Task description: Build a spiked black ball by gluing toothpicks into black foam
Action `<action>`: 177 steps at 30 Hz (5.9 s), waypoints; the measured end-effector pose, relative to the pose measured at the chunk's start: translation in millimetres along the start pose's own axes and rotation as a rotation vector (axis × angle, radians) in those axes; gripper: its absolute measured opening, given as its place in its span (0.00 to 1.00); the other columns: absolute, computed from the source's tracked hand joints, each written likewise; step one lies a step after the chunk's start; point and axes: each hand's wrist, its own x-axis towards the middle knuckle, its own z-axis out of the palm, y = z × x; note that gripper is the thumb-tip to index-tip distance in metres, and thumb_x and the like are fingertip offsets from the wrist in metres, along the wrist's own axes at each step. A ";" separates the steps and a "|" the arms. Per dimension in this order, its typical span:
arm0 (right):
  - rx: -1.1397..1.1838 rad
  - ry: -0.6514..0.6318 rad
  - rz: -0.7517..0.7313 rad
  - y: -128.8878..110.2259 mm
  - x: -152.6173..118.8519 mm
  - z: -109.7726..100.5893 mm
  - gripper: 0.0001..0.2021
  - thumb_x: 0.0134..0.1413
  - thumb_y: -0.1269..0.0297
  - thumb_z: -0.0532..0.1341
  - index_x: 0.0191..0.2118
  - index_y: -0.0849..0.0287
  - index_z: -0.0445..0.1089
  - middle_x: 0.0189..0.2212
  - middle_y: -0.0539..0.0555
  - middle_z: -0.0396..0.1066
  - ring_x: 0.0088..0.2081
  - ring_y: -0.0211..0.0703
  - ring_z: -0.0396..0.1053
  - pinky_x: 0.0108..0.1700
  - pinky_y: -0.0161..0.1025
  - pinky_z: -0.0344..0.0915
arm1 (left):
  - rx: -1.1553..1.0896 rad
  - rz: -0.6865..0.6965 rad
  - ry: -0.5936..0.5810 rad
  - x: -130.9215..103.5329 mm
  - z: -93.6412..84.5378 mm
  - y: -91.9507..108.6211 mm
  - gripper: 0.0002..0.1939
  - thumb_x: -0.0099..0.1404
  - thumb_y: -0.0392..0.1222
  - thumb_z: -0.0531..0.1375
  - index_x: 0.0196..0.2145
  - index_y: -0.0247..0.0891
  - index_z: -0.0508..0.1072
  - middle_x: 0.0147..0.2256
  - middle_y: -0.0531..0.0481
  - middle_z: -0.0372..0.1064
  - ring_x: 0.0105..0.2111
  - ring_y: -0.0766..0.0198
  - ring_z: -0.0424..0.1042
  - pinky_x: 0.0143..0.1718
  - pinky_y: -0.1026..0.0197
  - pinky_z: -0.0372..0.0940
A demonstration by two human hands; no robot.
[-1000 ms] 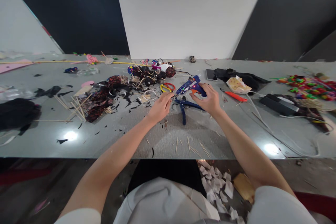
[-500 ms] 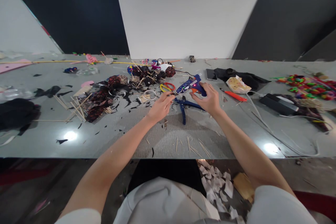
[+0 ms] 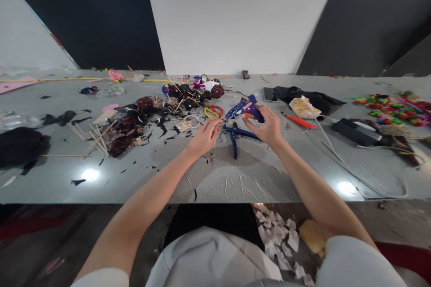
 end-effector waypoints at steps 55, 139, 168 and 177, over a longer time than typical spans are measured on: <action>-0.057 0.121 -0.031 -10.0 1.0 -4.0 0.20 0.59 0.48 0.67 0.51 0.54 0.72 0.40 0.58 0.77 0.42 0.56 0.75 0.46 0.54 0.74 | 0.101 0.100 0.072 0.4 -3.4 -5.1 0.19 0.80 0.37 0.47 0.64 0.40 0.64 0.55 0.37 0.72 0.55 0.56 0.77 0.56 0.51 0.76; -0.139 0.118 -0.197 -11.3 -2.0 -6.3 0.18 0.58 0.56 0.70 0.51 0.55 0.71 0.35 0.55 0.74 0.37 0.50 0.72 0.43 0.49 0.71 | -0.033 -0.036 0.192 0.7 -2.2 3.0 0.07 0.79 0.42 0.54 0.51 0.40 0.68 0.49 0.42 0.73 0.43 0.63 0.77 0.42 0.60 0.74; -0.140 0.101 -0.190 -8.9 -3.7 -6.0 0.20 0.59 0.56 0.68 0.55 0.54 0.72 0.35 0.56 0.74 0.36 0.51 0.73 0.43 0.51 0.72 | -0.002 -0.029 0.186 0.4 -6.0 6.1 0.09 0.80 0.42 0.52 0.52 0.39 0.67 0.48 0.41 0.74 0.44 0.62 0.78 0.43 0.59 0.74; -0.125 0.104 -0.204 -10.3 -3.3 -6.6 0.19 0.59 0.58 0.68 0.55 0.54 0.72 0.35 0.56 0.75 0.35 0.50 0.73 0.43 0.51 0.73 | -0.020 -0.026 0.197 2.1 -6.4 6.5 0.09 0.80 0.42 0.52 0.53 0.39 0.67 0.47 0.42 0.73 0.41 0.64 0.78 0.42 0.59 0.73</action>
